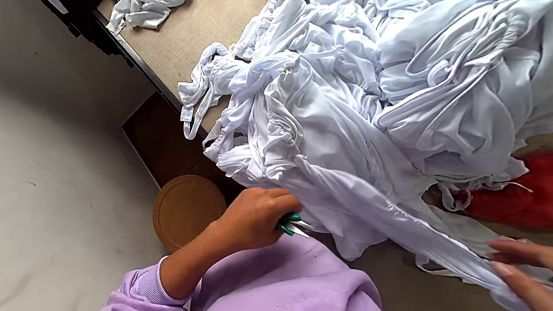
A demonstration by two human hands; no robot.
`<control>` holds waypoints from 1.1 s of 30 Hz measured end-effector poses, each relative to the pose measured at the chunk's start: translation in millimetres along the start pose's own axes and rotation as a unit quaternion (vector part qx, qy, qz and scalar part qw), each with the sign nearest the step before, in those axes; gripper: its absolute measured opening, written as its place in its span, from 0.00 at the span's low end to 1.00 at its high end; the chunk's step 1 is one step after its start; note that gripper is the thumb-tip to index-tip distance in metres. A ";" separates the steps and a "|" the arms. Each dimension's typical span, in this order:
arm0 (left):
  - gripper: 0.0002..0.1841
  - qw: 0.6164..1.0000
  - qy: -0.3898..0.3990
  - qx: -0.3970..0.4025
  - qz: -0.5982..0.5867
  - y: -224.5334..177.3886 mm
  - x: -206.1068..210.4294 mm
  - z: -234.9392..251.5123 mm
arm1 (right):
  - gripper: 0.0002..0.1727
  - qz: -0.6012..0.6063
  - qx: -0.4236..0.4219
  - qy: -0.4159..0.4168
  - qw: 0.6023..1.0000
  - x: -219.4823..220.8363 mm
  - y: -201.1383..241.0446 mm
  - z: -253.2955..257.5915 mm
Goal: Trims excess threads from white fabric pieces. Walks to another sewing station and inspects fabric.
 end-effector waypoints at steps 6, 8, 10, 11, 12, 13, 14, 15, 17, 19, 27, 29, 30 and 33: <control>0.07 0.988 -0.139 -0.004 0.063 7.0 -20.1 14.6 | 0.36 -0.001 -0.117 -0.183 0.976 47.0 26.4 31.2; 0.11 0.984 -0.160 0.006 0.081 7.7 -18.1 27.7 | 0.38 0.010 -0.096 -0.231 0.968 54.7 47.1 54.1; 0.20 0.981 -0.146 0.005 0.126 17.8 -7.4 41.3 | 0.33 -0.009 -0.106 -0.264 0.959 63.6 66.0 68.0; 0.24 0.979 -0.134 0.001 0.156 23.9 -2.6 46.7 | 0.25 -0.022 -0.127 -0.282 0.951 67.0 77.7 69.1; 0.25 0.976 -0.127 -0.003 0.177 28.9 0.3 49.5 | 0.17 -0.030 -0.158 -0.306 0.938 68.9 90.2 64.9; 0.22 0.975 -0.128 -0.006 0.181 32.0 0.4 49.5 | 0.11 -0.027 -0.195 -0.341 0.919 68.4 102.5 54.5; 0.17 0.977 -0.136 -0.012 0.164 33.1 -2.0 46.9 | 0.09 -0.010 -0.238 -0.384 0.892 66.0 112.9 38.9; 0.12 0.981 -0.143 -0.025 0.125 33.0 -5.8 43.0 | 0.07 0.012 -0.279 -0.423 0.862 64.1 119.6 20.5; 0.10 0.986 -0.118 -0.104 -0.063 37.0 -2.2 33.2 | 0.03 0.046 -0.364 -0.451 0.814 65.8 129.3 -11.5; 0.18 0.935 -0.039 -0.213 -0.282 34.1 23.1 21.0 | 0.03 0.050 -0.451 -0.420 0.786 71.3 144.4 -30.0; 0.12 0.654 -0.086 -0.294 -0.692 28.5 46.2 12.4 | 0.07 0.191 -0.431 -0.334 0.816 76.5 144.0 -21.6; 0.13 0.628 -0.082 -0.289 -0.718 25.1 43.4 14.8 | 0.12 0.253 -0.309 -0.379 0.835 65.1 124.5 -12.8; 0.13 0.624 -0.077 -0.289 -0.722 23.5 43.0 15.2 | 0.17 0.275 -0.265 -0.384 0.841 59.9 119.1 -7.3; 0.12 0.631 -0.061 -0.296 -0.715 18.9 44.9 16.2 | 0.23 0.293 -0.253 -0.339 0.858 45.4 128.3 6.4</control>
Point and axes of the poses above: each hand's wrist, its own z-axis towards the middle knuckle, its own x-axis out of the palm, y = z × x, the point moved 10 cm from there along z, towards the middle knuckle, and after that the axes turned 10 degrees about -y, right-handed, at the moved point
